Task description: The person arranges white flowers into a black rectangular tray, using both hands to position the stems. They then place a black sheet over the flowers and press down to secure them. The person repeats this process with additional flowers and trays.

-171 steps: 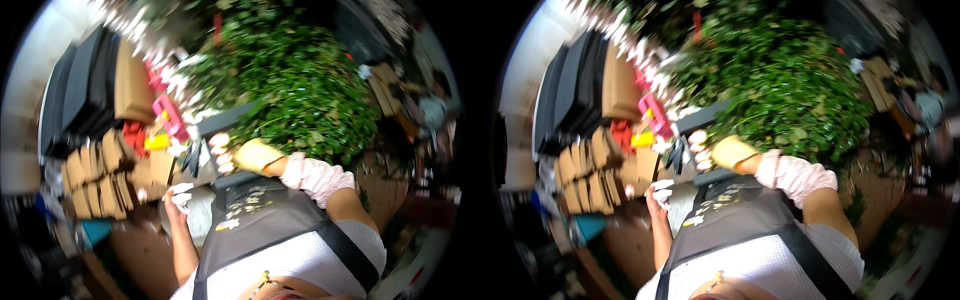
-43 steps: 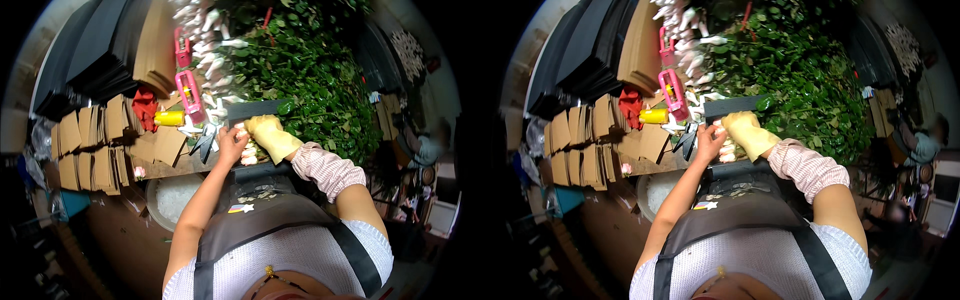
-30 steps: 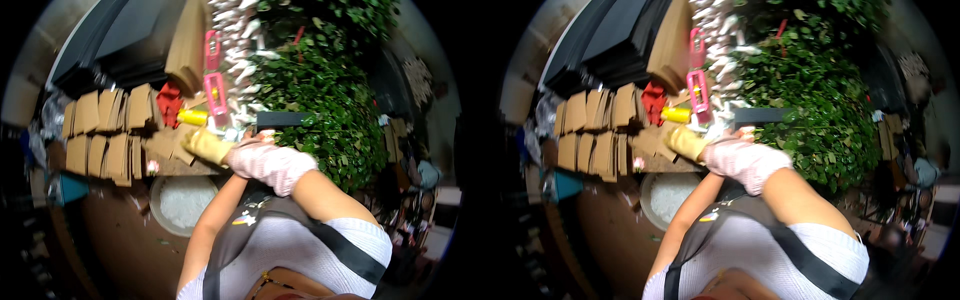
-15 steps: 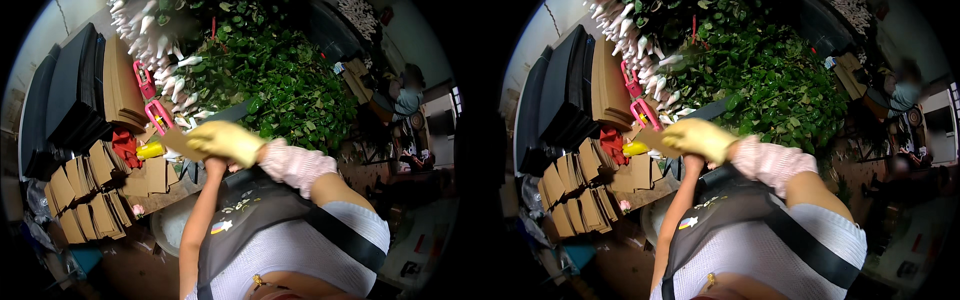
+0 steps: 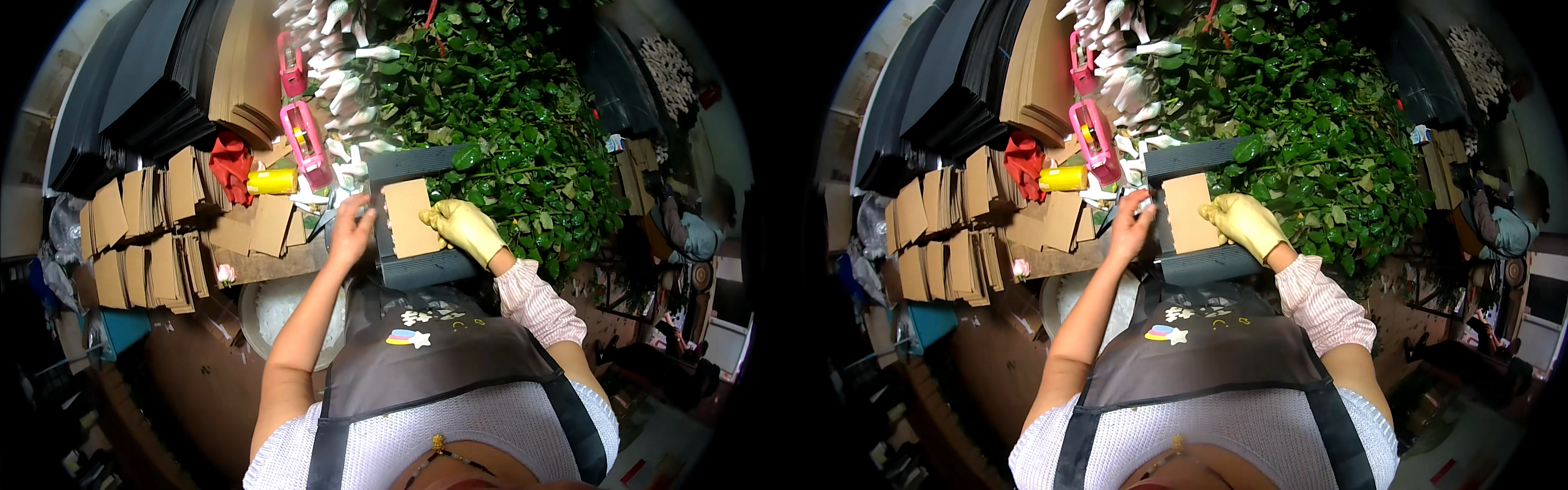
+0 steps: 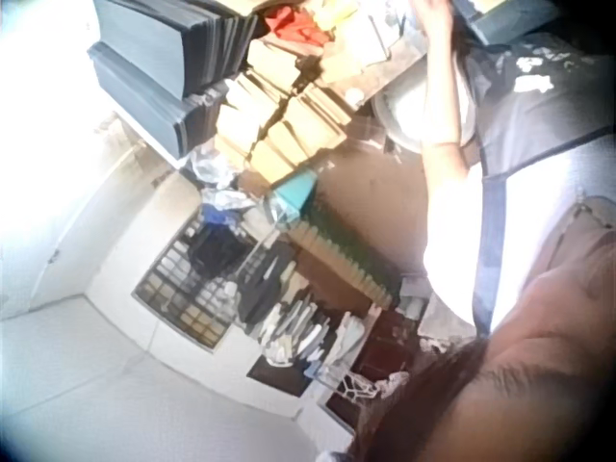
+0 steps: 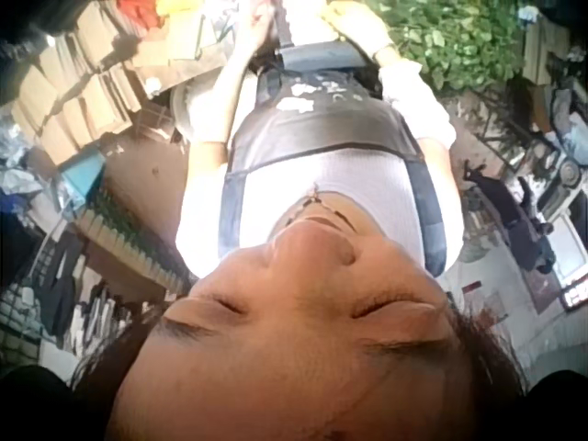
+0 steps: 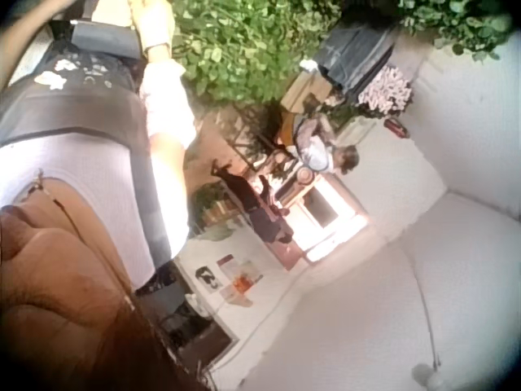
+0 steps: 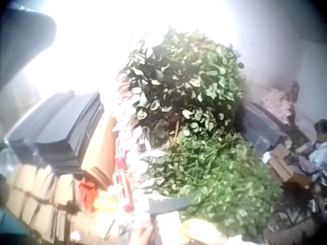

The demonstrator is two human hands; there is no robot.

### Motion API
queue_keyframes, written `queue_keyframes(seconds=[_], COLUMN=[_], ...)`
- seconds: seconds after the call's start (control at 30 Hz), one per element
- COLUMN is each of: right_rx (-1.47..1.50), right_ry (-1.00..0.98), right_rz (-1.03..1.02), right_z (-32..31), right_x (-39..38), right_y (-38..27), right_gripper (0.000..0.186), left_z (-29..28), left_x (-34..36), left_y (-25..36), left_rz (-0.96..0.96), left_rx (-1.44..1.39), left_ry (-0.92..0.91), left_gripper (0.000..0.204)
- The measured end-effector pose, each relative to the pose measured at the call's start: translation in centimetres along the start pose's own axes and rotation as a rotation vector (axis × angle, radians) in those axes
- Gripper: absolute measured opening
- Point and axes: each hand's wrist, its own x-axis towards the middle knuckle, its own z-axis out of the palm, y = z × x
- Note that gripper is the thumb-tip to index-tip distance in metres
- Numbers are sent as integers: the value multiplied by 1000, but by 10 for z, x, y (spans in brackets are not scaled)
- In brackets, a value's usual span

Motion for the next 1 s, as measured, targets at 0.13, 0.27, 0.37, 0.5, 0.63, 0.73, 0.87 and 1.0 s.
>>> queue_keyframes(seconds=[0.13, 0.27, 0.37, 0.5, 0.63, 0.73, 0.87, 1.0], right_rx=[-14, -82, -407, -51, 31, -578, 132, -285], right_ry=[19, -9, 208, -178, -453, 201, -53, 516], right_rz=[-32, -73, -402, -291, 83, -727, -557, -947], right_z=[2, -1, -4, -39, -4, 27, -15, -9], right_x=[3, 5, 9, -65, -46, -45, -69, -46], right_y=[5, 4, 17, 1, 127, 187, 79, 50], right_gripper=[43, 42, 49, 45, 44, 48, 44, 65], left_z=[-19, -4, 18, 26, 29, 33, 30, 35], left_x=[3, 27, 47, 57, 63, 67, 62, 66], left_y=[46, 95, 89, 99, 129, 130, 125, 102], left_rz=[46, 272, 160, -24, -90, -123, -150, -98], left_rx=[77, 419, 639, 803, 881, 895, 940, 910], left_ry=[52, -505, -732, -862, -908, -933, -911, -810], left_gripper=[12, 79, 123, 121, 111, 114, 98, 54])
